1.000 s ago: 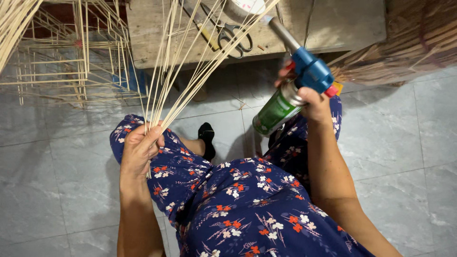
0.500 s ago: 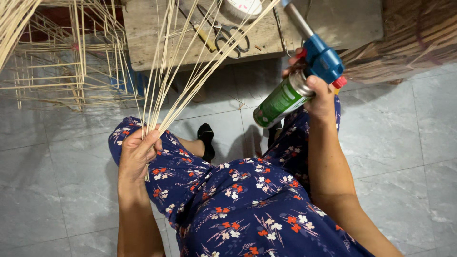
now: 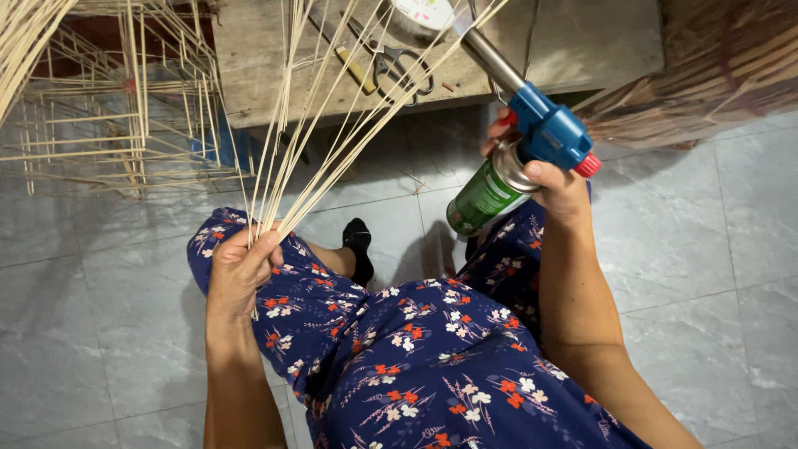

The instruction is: The person sits on the floor and uses a handheld blowtorch to heat thin bamboo sticks. They ignite the torch, apply the flame to the sticks, and then extinguish it.

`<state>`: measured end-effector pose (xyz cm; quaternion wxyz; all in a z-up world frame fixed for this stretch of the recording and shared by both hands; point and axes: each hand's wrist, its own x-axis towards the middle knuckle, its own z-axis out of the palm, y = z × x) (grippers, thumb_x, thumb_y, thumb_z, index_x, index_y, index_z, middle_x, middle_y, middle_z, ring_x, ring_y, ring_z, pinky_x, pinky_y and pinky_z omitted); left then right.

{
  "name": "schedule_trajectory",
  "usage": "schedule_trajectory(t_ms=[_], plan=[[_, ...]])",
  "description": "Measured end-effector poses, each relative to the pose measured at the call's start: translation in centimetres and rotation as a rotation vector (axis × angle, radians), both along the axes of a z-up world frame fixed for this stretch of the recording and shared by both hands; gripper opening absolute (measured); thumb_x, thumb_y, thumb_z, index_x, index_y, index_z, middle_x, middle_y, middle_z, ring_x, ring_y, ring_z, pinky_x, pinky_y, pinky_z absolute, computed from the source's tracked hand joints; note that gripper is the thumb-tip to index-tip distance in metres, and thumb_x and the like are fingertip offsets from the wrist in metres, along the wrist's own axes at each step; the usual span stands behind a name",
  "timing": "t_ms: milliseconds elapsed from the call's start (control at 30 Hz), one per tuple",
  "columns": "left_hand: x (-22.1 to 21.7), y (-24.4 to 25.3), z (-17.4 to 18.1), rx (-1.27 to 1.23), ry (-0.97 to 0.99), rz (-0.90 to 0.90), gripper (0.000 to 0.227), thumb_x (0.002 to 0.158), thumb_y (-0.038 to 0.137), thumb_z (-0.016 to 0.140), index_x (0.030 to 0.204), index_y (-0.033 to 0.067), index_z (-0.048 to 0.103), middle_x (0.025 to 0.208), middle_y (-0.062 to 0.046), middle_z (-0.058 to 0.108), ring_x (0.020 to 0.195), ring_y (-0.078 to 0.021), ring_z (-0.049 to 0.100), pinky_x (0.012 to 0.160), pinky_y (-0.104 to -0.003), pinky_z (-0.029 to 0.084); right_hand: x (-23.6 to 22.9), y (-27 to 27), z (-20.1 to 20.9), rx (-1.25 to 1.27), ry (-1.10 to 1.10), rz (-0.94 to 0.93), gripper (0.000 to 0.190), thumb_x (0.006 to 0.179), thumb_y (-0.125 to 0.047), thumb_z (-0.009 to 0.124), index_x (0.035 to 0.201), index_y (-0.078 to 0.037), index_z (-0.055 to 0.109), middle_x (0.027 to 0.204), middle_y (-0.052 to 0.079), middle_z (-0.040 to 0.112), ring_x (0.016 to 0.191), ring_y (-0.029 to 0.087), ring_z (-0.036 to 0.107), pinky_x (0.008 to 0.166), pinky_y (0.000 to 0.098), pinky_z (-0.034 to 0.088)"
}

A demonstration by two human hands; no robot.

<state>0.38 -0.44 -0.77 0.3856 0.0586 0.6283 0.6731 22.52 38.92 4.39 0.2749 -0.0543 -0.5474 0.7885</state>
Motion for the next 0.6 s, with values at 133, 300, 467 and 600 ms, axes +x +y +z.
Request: schedule_trajectory(t_ms=[133,300,467,600], plan=[[0.1,-0.2,-0.1,0.009,0.001,-0.006,0.024,0.098,0.013,0.065,0.115,-0.0031,0.07,0.07,-0.003,0.062,0.043,0.0014,0.033,0.038,-0.016,0.019,-0.5,0.2,0.5,-0.009,0.012,-0.052,0.078,0.082,-0.029,0.086,0.144,0.004,0.053,0.122,0.014,0.067,0.104,0.026,0.07,0.093,0.0396,0.06],[0.2,-0.3,-0.3,-0.023,0.001,-0.01,0.025,0.098,0.013,0.066,0.116,-0.002,0.071,0.07,-0.002,0.062,0.043,0.0012,0.033,0.038,-0.016,0.02,-1.9,3.0,0.8,-0.006,0.038,-0.084,0.074,0.083,-0.029,0.085,0.141,0.003,0.053,0.116,0.015,0.069,0.096,0.028,0.074,0.086,0.0372,0.062],[0.4,-0.2,-0.1,-0.057,0.039,-0.006,0.024,0.097,0.013,0.068,0.115,-0.0016,0.073,0.07,-0.002,0.062,0.046,0.0006,0.037,0.04,-0.017,0.022,-1.9,3.8,1.5,-0.007,0.059,-0.062,0.075,0.083,-0.029,0.085,0.142,0.003,0.052,0.118,0.014,0.069,0.096,0.027,0.074,0.086,0.037,0.062],[0.4,-0.1,0.1,-0.061,0.062,-0.022,0.023,0.097,0.013,0.068,0.114,-0.0017,0.073,0.069,-0.002,0.062,0.045,0.0004,0.037,0.04,-0.017,0.023,-2.3,3.5,1.4,0.026,0.018,-0.036,0.077,0.085,-0.027,0.087,0.145,0.005,0.051,0.123,0.014,0.067,0.103,0.025,0.072,0.091,0.0389,0.062]])
